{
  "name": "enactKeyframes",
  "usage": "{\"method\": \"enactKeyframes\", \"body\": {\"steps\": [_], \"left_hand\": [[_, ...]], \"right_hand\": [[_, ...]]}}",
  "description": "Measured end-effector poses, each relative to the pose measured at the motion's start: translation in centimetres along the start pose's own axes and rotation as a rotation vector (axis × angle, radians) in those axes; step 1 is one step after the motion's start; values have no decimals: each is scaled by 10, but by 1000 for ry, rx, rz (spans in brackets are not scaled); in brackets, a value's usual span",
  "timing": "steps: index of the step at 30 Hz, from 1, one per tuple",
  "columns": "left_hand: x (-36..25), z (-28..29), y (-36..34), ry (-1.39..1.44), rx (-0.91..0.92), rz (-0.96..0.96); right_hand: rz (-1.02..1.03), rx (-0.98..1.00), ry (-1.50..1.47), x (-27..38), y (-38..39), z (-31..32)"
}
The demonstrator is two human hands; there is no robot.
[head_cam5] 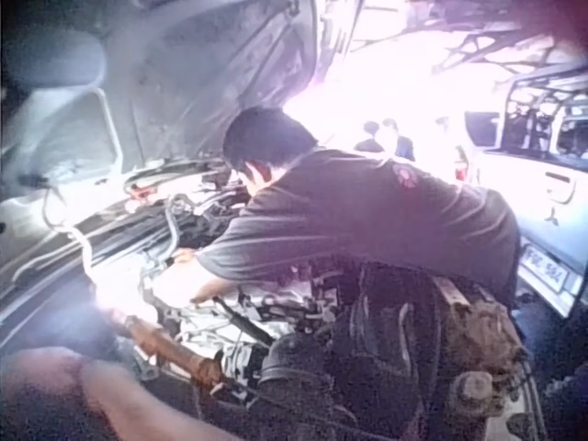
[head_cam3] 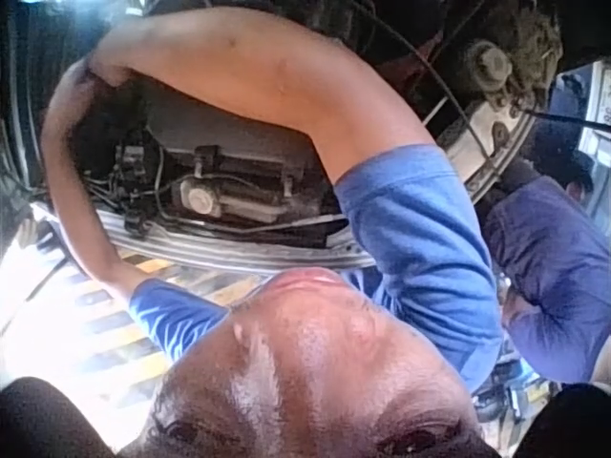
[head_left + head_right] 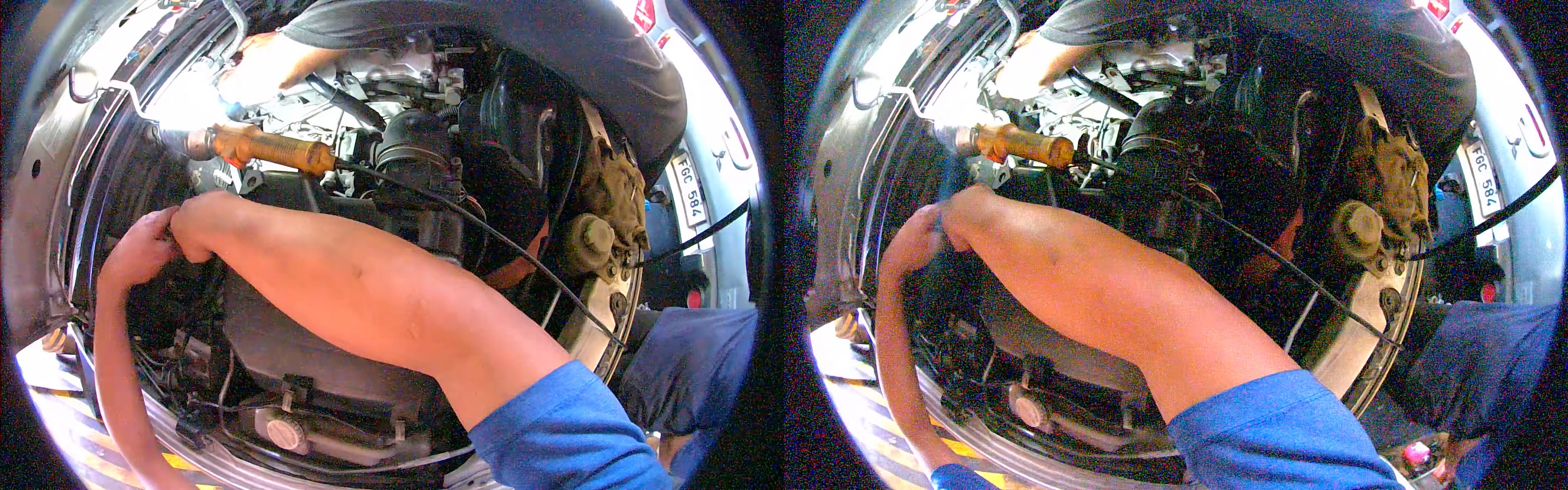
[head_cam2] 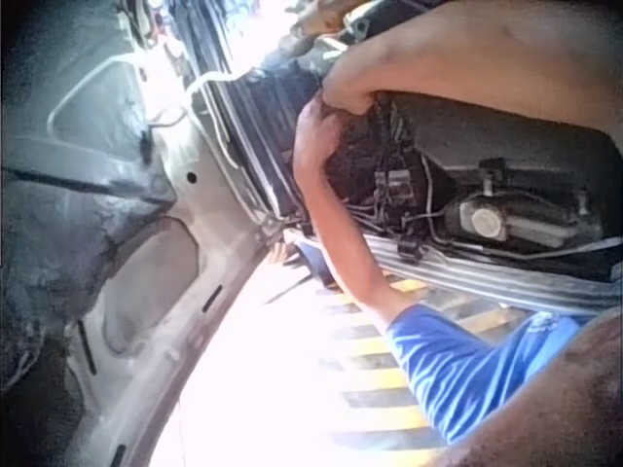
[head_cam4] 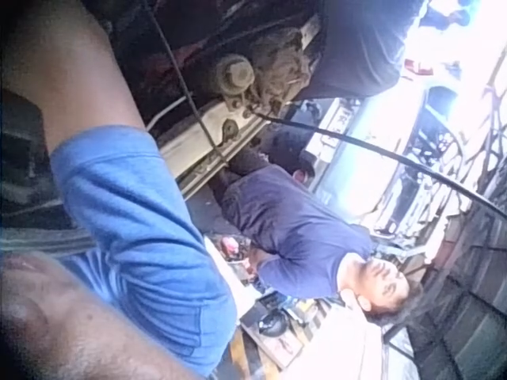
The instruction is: Repairing or maintaining a vehicle engine by inspecting and manipulating components under the hood.
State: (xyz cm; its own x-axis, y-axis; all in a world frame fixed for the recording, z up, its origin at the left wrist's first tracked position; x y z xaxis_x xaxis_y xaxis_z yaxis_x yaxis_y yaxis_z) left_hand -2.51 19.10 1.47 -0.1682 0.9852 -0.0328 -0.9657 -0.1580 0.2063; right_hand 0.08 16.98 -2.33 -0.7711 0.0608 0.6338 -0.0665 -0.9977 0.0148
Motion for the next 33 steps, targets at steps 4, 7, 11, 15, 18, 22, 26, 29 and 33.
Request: {"method": "enactKeyframes", "body": {"steps": [4, 7, 11, 15, 18, 22, 26, 29, 33], "left_hand": [[3, 6, 5, -80, -21, 74], [1, 7, 2, 38, 8, 95], [-2, 11, 7, 114, 29, 127], [-12, 20, 9, 5, -30, 81], [-12, 22, 14, 12, -38, 115], [-15, 24, 16, -18, -54, 127], [-18, 26, 16, -68, -49, 101], [-16, 26, 17, -83, -57, 110], [-11, 23, 17, -46, -16, 116]], "right_hand": [[-8, 40, 9, 0, -2, -2], [-18, 64, 6, -2, -4, -4], [-59, 83, 29, -6, -13, -11], [-14, 49, -19, -7, -20, -12], [2, 13, 10, -6, -23, -12], [32, -12, 14, -8, -24, -12], [54, 30, 42, -7, -24, -15], [28, 59, 46, -7, -23, -14], [-11, 95, 32, -8, -17, -12]]}}
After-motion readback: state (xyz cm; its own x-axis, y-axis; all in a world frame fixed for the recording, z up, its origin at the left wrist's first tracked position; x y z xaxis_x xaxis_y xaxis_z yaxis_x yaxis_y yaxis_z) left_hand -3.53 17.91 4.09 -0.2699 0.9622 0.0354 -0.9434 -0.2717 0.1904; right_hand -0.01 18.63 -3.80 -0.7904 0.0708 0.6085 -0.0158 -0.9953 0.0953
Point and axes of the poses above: each hand's wrist, its own y-axis away from the middle knuckle, its own z-axis out of the back of the hand, x = y × z, the point moved 10 cm from there along -y, towards the middle knuckle, and after that the axes turned 10 degrees about -y, right-handed, at the moved point
